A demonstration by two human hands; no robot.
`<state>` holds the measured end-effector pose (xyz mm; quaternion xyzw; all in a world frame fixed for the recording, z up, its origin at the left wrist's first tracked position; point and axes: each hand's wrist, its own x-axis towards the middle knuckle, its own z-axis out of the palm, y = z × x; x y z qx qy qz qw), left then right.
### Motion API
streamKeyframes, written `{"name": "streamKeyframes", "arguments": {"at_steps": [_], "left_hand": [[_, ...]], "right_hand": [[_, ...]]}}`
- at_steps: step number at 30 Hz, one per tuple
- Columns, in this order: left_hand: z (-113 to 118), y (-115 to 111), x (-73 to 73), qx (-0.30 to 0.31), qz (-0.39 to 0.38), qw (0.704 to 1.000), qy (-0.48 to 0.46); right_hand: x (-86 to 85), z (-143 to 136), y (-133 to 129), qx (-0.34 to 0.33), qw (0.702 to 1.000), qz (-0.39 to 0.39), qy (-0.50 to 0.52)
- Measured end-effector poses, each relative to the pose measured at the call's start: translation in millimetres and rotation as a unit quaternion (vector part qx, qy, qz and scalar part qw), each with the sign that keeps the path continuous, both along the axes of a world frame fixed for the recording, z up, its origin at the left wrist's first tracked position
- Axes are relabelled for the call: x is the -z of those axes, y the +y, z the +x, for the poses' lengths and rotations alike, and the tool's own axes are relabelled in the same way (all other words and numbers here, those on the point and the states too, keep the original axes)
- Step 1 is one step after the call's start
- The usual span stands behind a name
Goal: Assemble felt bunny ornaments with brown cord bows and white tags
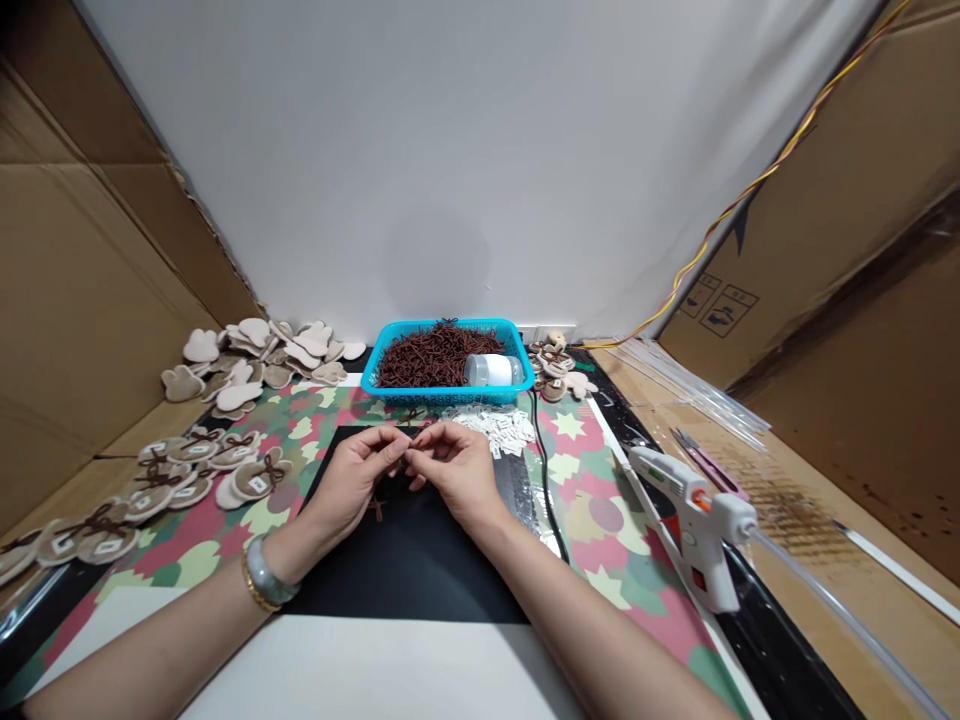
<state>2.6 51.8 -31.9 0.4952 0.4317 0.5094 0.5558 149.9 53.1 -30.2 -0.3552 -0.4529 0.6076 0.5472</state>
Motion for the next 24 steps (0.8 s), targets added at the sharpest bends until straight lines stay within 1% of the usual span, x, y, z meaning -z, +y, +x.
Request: {"name": "streamKeyframes", "arguments": {"at_steps": [5,12,16,19,22,24], "left_hand": [[2,0,2.4,0.015,-0.019,0.999,-0.036],[7,-3,2.7,-0.002,-0.04,0.995,-0.088],[3,0,1.2,0.013,-0.048,0.994,-0.097],[-2,2,-0.7,0.044,-0.083,0.989,-0.116],[-6,4,-1.6,0.081,-0.09,0.987,-0.102],[-9,5,-1.2,0.067,-0.081,0.991,-0.078]], "right_hand": [[0.7,0,-1,-0.004,1.0,-0.019,0.005],[2.8,-1,-1,-0.006,0.997,-0.024,0.073],[2.6,0,-1,-0.014,0.996,-0.055,0.075],[5.8,2,1,-0.014,0.994,-0.087,0.072],[8.9,3,3,-0.01,0.992,-0.096,0.079],[9.6,3,3,-0.015,0.992,-0.092,0.08]]}}
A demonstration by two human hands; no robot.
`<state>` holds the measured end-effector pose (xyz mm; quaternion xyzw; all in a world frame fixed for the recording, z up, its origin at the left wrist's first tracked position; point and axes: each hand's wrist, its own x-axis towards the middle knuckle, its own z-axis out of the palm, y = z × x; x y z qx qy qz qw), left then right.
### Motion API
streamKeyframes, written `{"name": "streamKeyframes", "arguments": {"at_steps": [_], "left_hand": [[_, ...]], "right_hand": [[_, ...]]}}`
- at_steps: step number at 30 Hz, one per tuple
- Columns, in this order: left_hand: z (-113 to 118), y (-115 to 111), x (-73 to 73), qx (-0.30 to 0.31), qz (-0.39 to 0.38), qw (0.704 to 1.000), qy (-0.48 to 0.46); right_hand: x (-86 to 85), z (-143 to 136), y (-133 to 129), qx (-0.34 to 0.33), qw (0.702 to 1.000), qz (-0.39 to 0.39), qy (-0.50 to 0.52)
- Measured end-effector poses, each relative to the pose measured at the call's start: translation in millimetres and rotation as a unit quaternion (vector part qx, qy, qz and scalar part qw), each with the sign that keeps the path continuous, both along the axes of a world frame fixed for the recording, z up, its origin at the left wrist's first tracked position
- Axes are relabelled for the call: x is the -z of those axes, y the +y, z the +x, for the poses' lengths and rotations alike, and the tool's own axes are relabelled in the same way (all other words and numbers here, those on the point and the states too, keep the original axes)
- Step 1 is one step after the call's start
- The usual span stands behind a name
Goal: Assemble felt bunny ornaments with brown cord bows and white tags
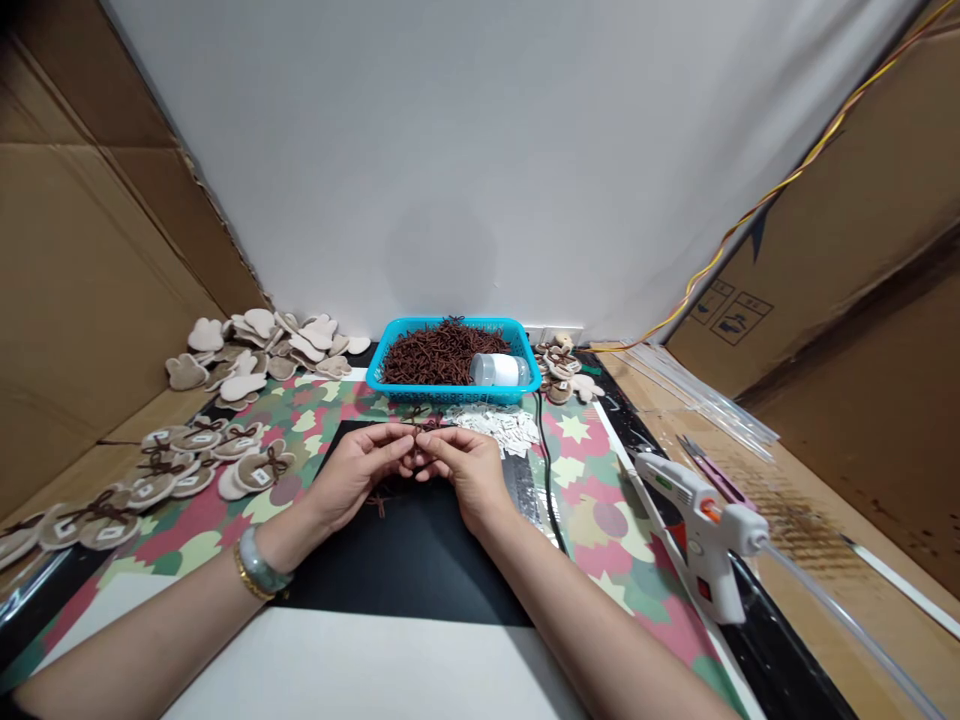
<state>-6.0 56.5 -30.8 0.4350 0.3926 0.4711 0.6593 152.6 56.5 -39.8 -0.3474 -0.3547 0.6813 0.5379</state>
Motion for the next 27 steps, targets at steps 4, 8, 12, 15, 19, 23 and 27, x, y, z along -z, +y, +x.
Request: {"name": "streamKeyframes", "arguments": {"at_steps": [4,8,12,15,19,23,27], "left_hand": [[-4,2,1.5,-0.037,0.0,0.999,0.021],[-5,3,0.9,-0.033,0.006,0.999,0.022],[-3,1,-1.8,-0.027,0.019,0.999,0.042],[-4,1,-4.1,-0.018,0.044,0.997,0.058],[-6,2,-3.8,-0.002,0.06,0.995,0.075],[-6,4,-0.9,0.005,0.056,0.995,0.083],[-14,9,-8.0,0.003,0.09,0.986,0.141]], "right_hand": [[0.0,0,0,-0.004,1.0,-0.006,0.0],[0.3,0,0,0.008,1.0,-0.007,0.007],[-1.3,0,0,0.001,0.999,0.02,-0.036],[-2.2,1,1,-0.024,0.997,0.019,-0.074],[-1.0,1,2,-0.03,0.996,0.009,-0.085],[0.1,2,2,-0.045,0.996,-0.021,-0.079],[-3.5,5,5,-0.054,0.994,-0.008,-0.096]]}}
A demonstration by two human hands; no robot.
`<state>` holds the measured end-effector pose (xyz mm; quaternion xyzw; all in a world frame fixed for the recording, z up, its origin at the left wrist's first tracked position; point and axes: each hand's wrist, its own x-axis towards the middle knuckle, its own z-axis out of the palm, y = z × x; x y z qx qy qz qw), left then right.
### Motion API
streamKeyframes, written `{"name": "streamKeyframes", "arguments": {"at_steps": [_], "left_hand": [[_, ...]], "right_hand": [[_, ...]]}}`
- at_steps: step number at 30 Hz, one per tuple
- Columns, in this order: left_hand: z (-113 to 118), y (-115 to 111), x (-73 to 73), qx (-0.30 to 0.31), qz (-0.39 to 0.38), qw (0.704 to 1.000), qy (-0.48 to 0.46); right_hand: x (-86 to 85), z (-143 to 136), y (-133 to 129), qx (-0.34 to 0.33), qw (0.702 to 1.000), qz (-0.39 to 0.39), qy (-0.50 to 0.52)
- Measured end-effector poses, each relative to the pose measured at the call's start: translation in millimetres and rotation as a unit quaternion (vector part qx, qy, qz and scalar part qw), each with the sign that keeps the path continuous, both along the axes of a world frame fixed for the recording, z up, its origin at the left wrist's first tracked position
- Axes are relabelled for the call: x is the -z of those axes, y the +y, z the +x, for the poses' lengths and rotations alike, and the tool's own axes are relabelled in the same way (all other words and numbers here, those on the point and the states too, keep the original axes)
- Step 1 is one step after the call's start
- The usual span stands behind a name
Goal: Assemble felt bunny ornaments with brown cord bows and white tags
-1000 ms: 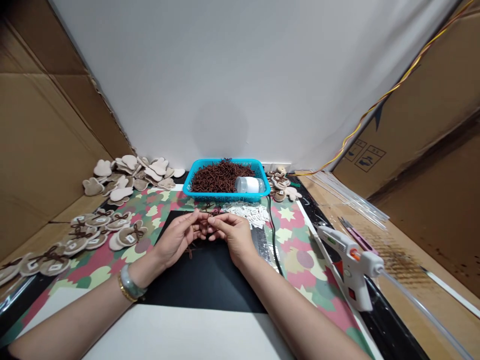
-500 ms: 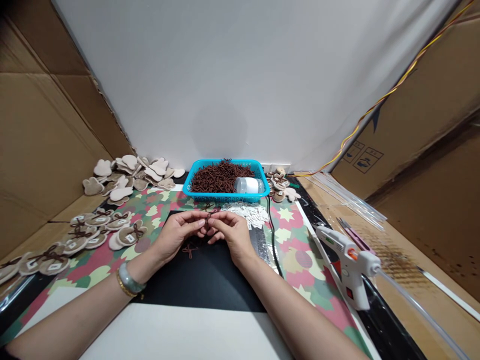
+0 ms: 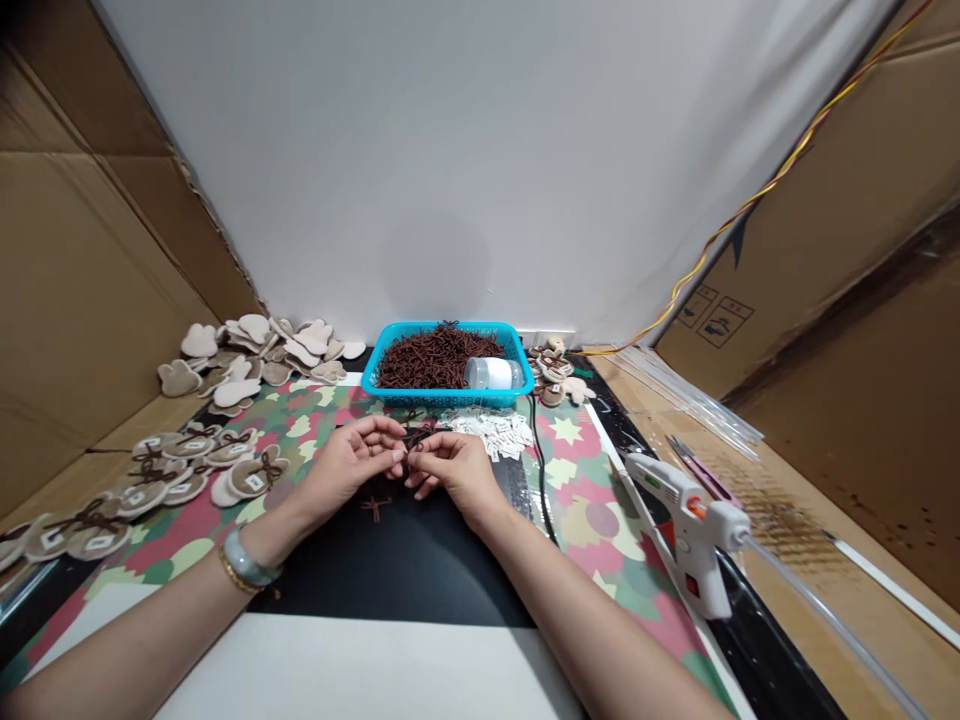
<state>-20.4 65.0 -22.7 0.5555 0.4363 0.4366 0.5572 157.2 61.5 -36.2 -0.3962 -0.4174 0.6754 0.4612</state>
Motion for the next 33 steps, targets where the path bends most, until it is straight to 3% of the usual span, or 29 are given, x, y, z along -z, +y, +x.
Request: {"name": "streamKeyframes", "arguments": {"at_steps": [3,6,8,13,18,25,33], "left_hand": [[-21,7,-13.5,0.037,0.053,0.988,0.144],[-43,14,-23.0,0.093,0.098,0.947,0.29],[-49,20,-23.3,0.103,0.134,0.927,0.335],[-30,41,-8.9,0.042,0.217,0.909,0.352],[-5,56,7.0,0.049,0.214,0.893,0.392],[-9,45,6.8,0.01,0.194,0.904,0.381],[-6,45,19.5,0.03,0.201,0.908,0.367]], "right_hand": [[-2.3,6,5,0.049,0.997,0.043,-0.033],[1.9,12,12,0.125,0.987,0.076,-0.071],[7.6,14,15,0.15,0.98,0.083,-0.098],[17.2,13,18,0.143,0.978,0.096,-0.118],[20.3,13,19,0.138,0.976,0.108,-0.13],[26.0,11,20,0.125,0.972,0.136,-0.147],[27.8,12,21,0.114,0.971,0.14,-0.155]]}}
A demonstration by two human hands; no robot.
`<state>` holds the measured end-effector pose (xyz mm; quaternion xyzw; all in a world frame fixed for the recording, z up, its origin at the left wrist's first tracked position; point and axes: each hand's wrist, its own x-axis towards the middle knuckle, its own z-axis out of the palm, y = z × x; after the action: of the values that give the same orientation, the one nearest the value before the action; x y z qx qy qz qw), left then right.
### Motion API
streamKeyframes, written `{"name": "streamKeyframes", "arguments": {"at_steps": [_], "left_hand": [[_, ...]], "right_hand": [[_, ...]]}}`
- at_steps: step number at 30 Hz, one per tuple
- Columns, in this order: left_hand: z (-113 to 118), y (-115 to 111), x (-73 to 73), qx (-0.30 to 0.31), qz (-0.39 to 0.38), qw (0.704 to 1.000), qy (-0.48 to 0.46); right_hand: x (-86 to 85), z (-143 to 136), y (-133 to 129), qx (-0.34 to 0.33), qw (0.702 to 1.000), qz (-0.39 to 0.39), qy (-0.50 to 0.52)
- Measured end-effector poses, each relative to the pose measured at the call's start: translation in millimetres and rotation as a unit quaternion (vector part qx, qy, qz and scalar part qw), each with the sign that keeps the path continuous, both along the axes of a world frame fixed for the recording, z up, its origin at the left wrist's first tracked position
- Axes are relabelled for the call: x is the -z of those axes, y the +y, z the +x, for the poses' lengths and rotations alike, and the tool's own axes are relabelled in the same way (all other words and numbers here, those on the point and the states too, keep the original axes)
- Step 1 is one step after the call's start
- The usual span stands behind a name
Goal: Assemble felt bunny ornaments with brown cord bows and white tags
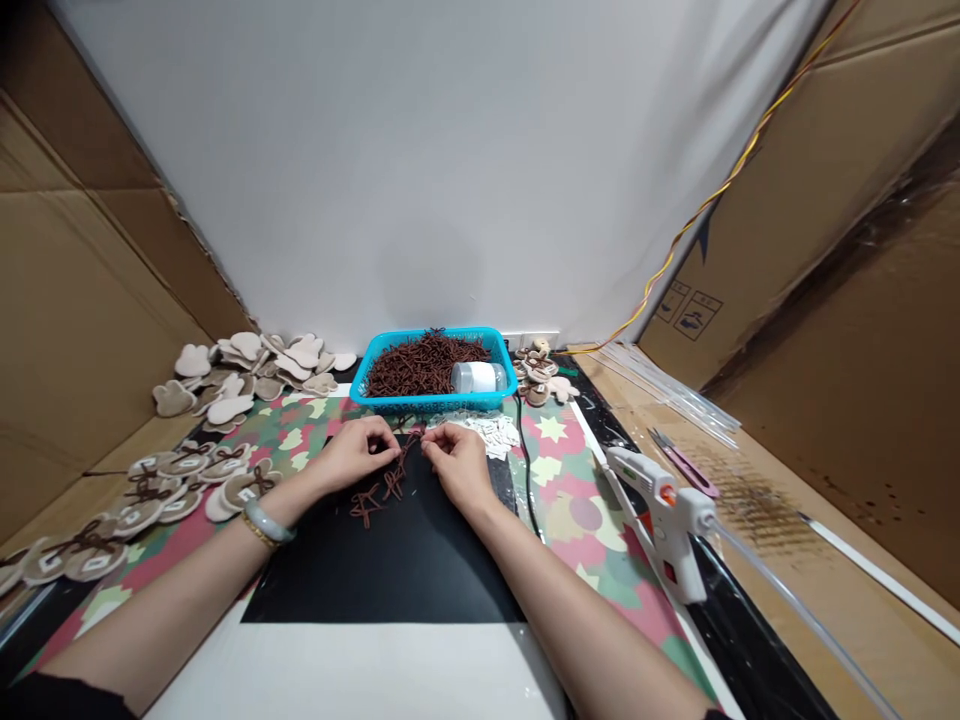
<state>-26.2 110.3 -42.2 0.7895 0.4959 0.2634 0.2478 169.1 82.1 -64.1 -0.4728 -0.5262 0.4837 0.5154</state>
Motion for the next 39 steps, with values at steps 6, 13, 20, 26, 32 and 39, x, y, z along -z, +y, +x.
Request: {"name": "streamKeyframes", "arguments": {"at_steps": [6,13,20,26,32,39], "left_hand": [[-5,-3,-1.6,-0.037,0.0,0.999,-0.014],[16,1,-7.4,-0.031,-0.027,0.998,-0.042],[-3,-13,-29.3,-0.066,-0.239,0.926,-0.284],[-5,-30,-33.2,-0.049,-0.417,0.789,-0.448],[5,-36,-23.9,-0.004,-0.404,0.823,-0.399],[3,-36,-16.2,0.011,-0.407,0.817,-0.408]], "right_hand": [[0.8,-1,0,-0.009,1.0,0.011,-0.001],[0.9,0,1,-0.013,1.0,0.013,0.003],[-9.7,-2,-6,-0.027,0.999,0.033,0.017],[-30.1,-6,-21,-0.062,0.996,0.055,0.023],[-26.7,-8,-21,-0.091,0.994,0.045,0.043],[-21.2,-12,-20,-0.116,0.988,-0.006,0.1]]}}
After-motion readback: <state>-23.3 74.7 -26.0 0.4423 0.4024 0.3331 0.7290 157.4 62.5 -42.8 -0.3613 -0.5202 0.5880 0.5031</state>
